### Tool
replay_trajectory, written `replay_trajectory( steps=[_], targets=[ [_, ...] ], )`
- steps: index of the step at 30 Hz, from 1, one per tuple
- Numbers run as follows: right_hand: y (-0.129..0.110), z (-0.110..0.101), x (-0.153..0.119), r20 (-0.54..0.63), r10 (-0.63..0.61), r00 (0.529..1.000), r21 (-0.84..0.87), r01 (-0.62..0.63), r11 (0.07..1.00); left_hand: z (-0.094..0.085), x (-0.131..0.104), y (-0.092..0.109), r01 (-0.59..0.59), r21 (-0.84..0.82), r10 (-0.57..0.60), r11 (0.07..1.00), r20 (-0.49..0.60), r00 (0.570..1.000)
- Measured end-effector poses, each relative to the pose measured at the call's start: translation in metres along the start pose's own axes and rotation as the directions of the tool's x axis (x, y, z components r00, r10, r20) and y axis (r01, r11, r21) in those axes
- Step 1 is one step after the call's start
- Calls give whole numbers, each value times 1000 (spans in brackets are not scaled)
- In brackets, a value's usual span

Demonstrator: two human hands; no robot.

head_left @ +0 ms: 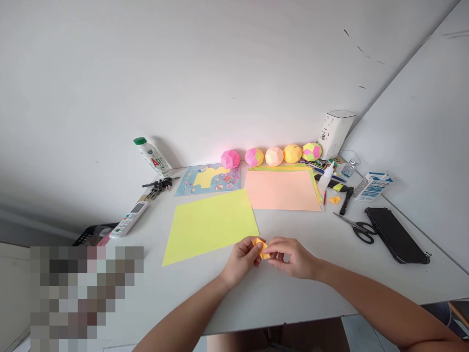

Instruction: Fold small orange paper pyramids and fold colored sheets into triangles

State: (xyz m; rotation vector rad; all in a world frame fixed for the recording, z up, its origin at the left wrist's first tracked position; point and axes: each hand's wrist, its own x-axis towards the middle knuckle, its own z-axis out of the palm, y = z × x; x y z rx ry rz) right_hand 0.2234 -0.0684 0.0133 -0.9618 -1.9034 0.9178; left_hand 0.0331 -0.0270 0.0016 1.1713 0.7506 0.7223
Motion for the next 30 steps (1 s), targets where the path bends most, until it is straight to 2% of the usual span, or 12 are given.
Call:
replay_trajectory(
  steps=[4, 9, 13, 16, 19, 25, 30],
  targets=[
    [3, 0, 1, -12, -39, 999, -9, 39, 999, 0, -1, 2, 25, -25, -24, 999, 51, 998],
    [8, 0, 3, -95, -199, 975, -60, 194, 979, 2, -3, 4, 37, -54, -28, 998, 154, 988],
    [10, 1, 4, -124, -202, 972, -104, 190, 976, 1, -3, 2, 27, -45, -19, 999, 167, 986],
    [7, 2, 4, -125, -104, 987, -53, 98, 994, 0, -4, 0, 13, -12, -11, 1000, 168, 986],
    [3, 3, 3, -121, 57, 991, 60, -50, 997, 1, -6, 0, -6, 13, 4, 1000, 185, 983],
    [0, 5, 1, -72, 340, 938, 269, -310, 912, 3, -9, 0, -78, 20, 71, 997, 242, 968],
    [-2, 5, 2, -9, 432, 902, 346, -403, 847, 3, -8, -4, -158, 17, 148, 987, 263, 954]
  ],
)
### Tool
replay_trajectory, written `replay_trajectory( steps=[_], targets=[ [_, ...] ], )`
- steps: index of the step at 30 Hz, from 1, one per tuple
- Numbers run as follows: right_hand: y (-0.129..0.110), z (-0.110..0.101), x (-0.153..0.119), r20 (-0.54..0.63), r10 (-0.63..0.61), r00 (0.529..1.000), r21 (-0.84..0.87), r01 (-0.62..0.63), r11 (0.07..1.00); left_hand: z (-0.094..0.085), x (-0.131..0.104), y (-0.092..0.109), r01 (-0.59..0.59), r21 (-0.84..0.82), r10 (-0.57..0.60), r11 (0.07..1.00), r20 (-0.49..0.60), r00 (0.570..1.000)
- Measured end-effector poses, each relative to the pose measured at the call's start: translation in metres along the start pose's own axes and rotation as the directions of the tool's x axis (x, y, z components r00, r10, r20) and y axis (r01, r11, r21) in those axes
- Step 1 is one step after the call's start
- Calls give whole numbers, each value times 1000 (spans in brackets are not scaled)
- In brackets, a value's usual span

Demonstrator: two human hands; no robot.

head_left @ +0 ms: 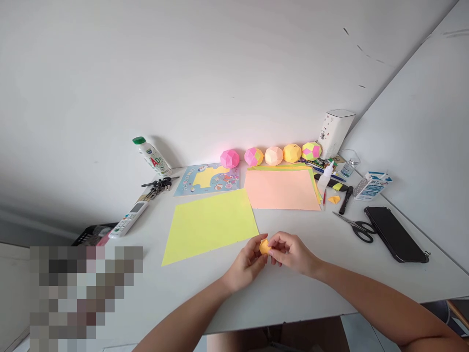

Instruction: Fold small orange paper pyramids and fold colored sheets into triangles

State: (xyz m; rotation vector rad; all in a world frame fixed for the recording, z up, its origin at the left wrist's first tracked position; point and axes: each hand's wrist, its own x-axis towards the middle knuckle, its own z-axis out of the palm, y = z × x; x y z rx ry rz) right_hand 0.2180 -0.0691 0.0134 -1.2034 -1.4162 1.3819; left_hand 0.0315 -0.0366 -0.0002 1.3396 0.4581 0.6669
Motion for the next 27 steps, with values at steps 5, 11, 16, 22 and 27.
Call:
replay_trajectory(
  steps=[5, 11, 16, 22, 27],
  targets=[
    [-4, 1, -2, 42, 6, 999, 19, -7, 1000, 0, 0, 1, -5, 3, 5, 1000, 14, 1000],
    [0, -2, 0, 35, -57, 998, 12, 57, 998, -1, 1, 2, 27, 4, -27, 1000, -73, 997],
    [0, -1, 1, 22, -32, 999, -73, 34, 997, -3, -1, 4, 76, 37, -70, 996, -129, 989],
    [-7, -1, 1, 25, 6, 1000, 17, -7, 1000, -1, 4, 7, 135, 67, -122, 989, -171, 978],
    [-9, 1, -1, 10, -58, 998, -40, 58, 998, -1, 6, 6, 212, 85, -194, 974, -182, 964]
  ],
)
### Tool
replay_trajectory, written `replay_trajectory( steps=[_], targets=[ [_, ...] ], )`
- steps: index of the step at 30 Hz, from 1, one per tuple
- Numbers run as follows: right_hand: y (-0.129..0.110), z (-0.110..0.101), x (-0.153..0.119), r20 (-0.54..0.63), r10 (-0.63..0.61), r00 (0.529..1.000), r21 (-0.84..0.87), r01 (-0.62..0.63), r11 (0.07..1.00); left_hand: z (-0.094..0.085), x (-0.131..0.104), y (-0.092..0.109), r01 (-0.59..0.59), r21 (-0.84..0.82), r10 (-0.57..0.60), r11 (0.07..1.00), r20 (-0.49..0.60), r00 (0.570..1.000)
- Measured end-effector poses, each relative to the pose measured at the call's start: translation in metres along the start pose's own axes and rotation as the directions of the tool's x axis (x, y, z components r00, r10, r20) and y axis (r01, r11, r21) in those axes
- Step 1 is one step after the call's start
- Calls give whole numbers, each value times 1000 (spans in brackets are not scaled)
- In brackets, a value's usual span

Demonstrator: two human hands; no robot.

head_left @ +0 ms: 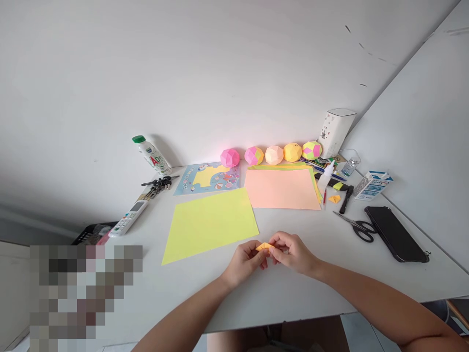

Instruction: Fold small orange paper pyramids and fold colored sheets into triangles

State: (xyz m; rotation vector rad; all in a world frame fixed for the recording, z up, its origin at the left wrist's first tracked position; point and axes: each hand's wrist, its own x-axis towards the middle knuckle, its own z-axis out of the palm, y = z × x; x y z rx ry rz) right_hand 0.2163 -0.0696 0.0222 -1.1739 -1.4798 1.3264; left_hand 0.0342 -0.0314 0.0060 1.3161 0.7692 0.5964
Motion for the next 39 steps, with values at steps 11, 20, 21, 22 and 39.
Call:
replay_trajectory(
  steps=[11, 20, 21, 22, 39],
  targets=[
    [5, 0, -2, 77, 7, 997, -46, -3, 999, -2, -1, 1, 29, -13, -29, 1000, -14, 999],
    [-2, 0, -3, 108, 14, 994, -11, -13, 1000, 1, -2, -1, 32, -34, -30, 999, 55, 998],
    [-3, 0, -3, 107, -6, 994, -16, 8, 1000, 1, -2, 0, 32, -42, -29, 999, 70, 997],
    [-3, 0, -3, 105, -33, 994, -20, 36, 999, 1, -2, 1, 32, -52, -27, 998, 83, 996],
    [11, -6, 3, 97, -452, 887, -230, 462, 857, -3, 2, 6, 211, -323, -152, 923, 198, 968]
  ],
)
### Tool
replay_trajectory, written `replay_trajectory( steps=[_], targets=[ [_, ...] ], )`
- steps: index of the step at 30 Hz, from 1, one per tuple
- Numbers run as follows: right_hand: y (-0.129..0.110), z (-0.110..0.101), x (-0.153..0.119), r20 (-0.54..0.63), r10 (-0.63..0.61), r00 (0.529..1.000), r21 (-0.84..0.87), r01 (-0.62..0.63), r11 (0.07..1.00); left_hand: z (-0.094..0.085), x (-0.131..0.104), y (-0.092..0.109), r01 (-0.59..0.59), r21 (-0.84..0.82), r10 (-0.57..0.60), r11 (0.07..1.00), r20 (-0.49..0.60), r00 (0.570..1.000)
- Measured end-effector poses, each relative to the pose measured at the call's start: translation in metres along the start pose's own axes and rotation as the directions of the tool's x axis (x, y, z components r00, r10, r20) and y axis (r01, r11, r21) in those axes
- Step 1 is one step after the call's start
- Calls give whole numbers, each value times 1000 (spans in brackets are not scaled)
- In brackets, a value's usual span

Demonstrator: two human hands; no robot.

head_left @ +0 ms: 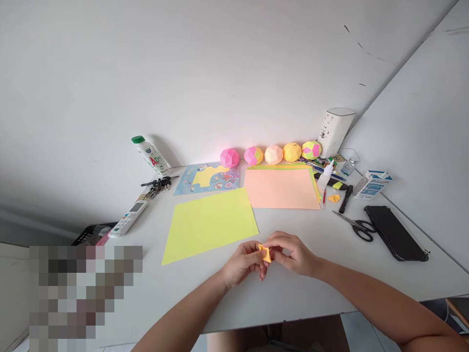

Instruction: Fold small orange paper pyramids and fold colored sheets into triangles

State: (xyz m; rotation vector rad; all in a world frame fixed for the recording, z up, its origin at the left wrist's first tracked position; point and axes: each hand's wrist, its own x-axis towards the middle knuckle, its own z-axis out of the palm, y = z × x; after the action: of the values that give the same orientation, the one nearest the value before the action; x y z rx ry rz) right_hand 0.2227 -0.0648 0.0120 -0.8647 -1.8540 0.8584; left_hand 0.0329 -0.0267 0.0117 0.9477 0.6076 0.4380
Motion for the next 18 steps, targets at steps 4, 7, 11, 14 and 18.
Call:
replay_trajectory(
  steps=[4, 7, 11, 14, 18],
  targets=[
    [5, 2, -2, -21, -63, 998, -81, 61, 995, 0, 1, 3, -42, -46, 39, 998, -65, 997],
    [7, 3, -3, -41, -91, 995, -129, 86, 988, 1, 1, 4, -52, -70, 46, 996, -84, 995],
    [5, 2, -3, -37, -163, 986, -261, 148, 954, 1, 0, 1, -53, -81, 46, 995, -90, 995],
    [4, 0, -3, -16, -207, 978, -313, 191, 930, 0, 1, -1, -55, -81, 49, 995, -84, 995],
    [3, -1, -2, -4, -234, 972, -351, 218, 911, 0, 3, -2, -50, -65, 46, 997, -67, 997]
  ],
)
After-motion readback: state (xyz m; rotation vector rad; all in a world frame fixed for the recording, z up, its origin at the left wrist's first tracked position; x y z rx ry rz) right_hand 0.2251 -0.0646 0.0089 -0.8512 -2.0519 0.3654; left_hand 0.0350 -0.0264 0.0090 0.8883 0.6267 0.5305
